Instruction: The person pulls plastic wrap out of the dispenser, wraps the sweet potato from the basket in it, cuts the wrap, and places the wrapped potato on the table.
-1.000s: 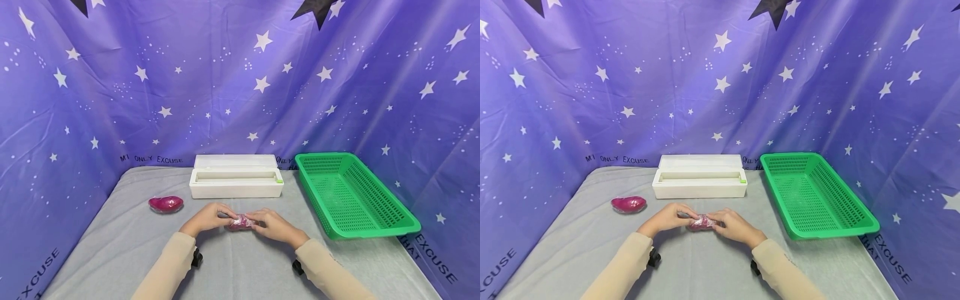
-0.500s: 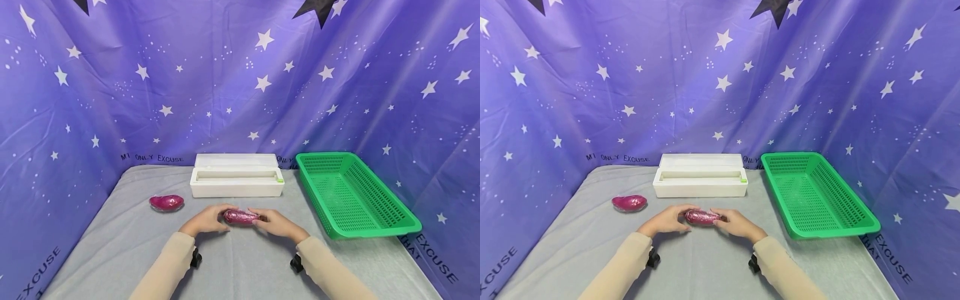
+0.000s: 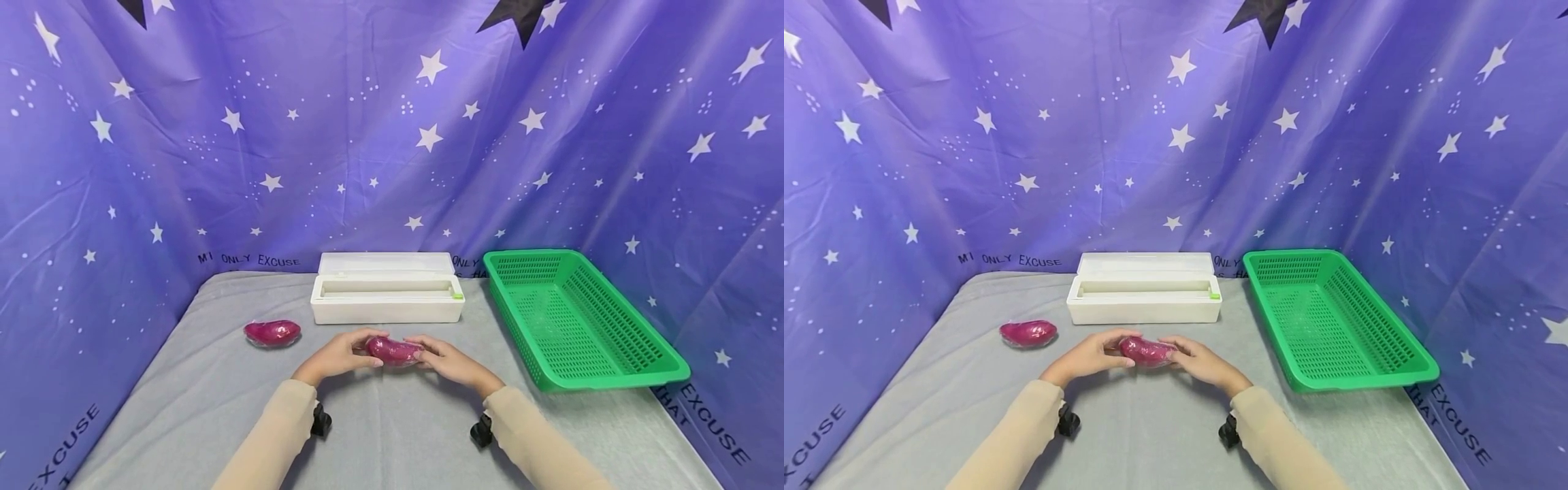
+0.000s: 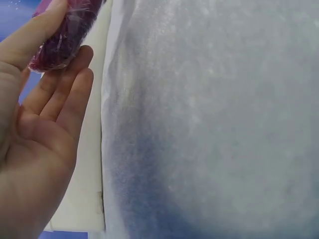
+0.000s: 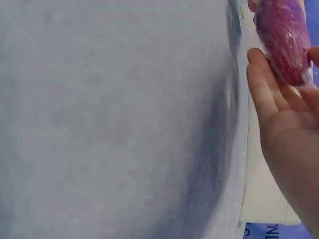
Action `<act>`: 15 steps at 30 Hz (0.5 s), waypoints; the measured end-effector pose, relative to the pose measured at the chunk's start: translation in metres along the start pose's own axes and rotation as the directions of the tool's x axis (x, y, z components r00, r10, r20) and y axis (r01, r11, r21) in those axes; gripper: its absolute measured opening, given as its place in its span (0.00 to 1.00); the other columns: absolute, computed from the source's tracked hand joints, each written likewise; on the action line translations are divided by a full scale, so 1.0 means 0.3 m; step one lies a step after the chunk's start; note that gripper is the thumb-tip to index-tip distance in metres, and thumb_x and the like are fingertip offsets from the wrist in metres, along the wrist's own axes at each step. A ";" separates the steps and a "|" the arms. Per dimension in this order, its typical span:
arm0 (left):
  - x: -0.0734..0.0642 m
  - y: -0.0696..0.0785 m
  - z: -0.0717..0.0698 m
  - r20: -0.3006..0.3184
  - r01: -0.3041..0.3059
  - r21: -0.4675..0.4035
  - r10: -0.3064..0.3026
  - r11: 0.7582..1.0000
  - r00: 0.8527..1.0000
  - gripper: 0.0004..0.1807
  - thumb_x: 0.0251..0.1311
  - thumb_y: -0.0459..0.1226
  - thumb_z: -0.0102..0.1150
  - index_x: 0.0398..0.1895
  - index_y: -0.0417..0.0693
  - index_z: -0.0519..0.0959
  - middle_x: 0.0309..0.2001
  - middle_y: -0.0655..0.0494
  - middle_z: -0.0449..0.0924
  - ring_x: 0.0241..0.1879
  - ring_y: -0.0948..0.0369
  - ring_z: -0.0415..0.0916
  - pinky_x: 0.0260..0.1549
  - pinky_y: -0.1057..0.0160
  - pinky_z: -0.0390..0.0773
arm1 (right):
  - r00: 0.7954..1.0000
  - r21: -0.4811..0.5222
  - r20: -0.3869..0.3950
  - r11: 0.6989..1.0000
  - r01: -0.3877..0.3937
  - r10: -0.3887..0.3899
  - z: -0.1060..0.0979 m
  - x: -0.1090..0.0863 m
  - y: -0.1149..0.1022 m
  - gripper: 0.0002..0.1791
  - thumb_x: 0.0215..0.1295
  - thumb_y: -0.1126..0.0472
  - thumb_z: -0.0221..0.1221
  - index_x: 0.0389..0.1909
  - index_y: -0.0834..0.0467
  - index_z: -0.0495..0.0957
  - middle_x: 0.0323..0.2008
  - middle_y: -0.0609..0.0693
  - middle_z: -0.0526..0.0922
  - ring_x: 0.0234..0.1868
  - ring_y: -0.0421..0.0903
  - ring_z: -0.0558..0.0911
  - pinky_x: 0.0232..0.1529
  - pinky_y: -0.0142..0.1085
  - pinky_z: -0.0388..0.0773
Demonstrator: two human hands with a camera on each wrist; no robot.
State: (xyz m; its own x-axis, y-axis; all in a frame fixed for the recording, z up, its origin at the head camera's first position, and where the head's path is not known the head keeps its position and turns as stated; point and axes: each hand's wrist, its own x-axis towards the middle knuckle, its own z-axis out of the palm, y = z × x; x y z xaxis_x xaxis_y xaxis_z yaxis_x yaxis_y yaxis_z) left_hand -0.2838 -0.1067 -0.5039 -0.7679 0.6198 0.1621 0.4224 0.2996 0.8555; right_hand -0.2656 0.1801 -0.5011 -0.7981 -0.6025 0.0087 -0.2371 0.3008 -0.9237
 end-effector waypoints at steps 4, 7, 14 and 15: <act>-0.005 0.003 -0.003 0.002 0.068 -0.054 -0.068 0.996 0.998 0.32 0.63 0.42 0.69 0.70 0.51 0.71 0.58 0.53 0.80 0.51 0.59 0.79 0.51 0.58 0.78 | 1.000 0.010 -0.009 1.000 0.013 -0.013 0.006 0.003 -0.008 0.31 0.78 0.58 0.52 0.77 0.58 0.56 0.65 0.65 0.72 0.62 0.58 0.76 0.61 0.48 0.73; -0.007 -0.001 -0.005 0.009 0.095 -0.101 -0.094 0.990 0.996 0.33 0.64 0.42 0.68 0.71 0.49 0.70 0.57 0.53 0.80 0.50 0.59 0.79 0.50 0.58 0.77 | 1.000 -0.014 -0.024 1.000 0.020 -0.020 0.008 0.007 -0.011 0.32 0.76 0.56 0.55 0.77 0.55 0.57 0.64 0.62 0.74 0.61 0.55 0.76 0.61 0.46 0.73; -0.010 0.003 -0.010 0.017 0.111 -0.165 -0.110 0.980 0.994 0.34 0.62 0.44 0.69 0.71 0.46 0.70 0.57 0.53 0.80 0.50 0.57 0.80 0.49 0.59 0.78 | 0.999 -0.007 -0.036 1.000 -0.023 0.023 0.005 0.010 -0.025 0.29 0.71 0.53 0.61 0.70 0.54 0.70 0.58 0.54 0.80 0.54 0.49 0.80 0.56 0.44 0.75; -0.011 0.005 -0.011 0.018 0.118 -0.183 -0.116 0.976 0.993 0.35 0.62 0.44 0.69 0.71 0.46 0.70 0.57 0.53 0.80 0.51 0.57 0.80 0.50 0.58 0.78 | 0.999 0.006 -0.033 0.999 -0.040 0.040 0.005 0.010 -0.028 0.29 0.70 0.52 0.62 0.70 0.53 0.71 0.57 0.53 0.80 0.54 0.49 0.80 0.57 0.44 0.75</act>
State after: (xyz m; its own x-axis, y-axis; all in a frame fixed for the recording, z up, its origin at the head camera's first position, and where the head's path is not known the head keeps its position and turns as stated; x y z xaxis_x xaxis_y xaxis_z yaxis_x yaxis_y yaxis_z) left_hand -0.2821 -0.1108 -0.5014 -0.8029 0.5939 0.0523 0.2338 0.2329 0.9440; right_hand -0.2654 0.1747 -0.4939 -0.8248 -0.5652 -0.0156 -0.2016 0.3198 -0.9258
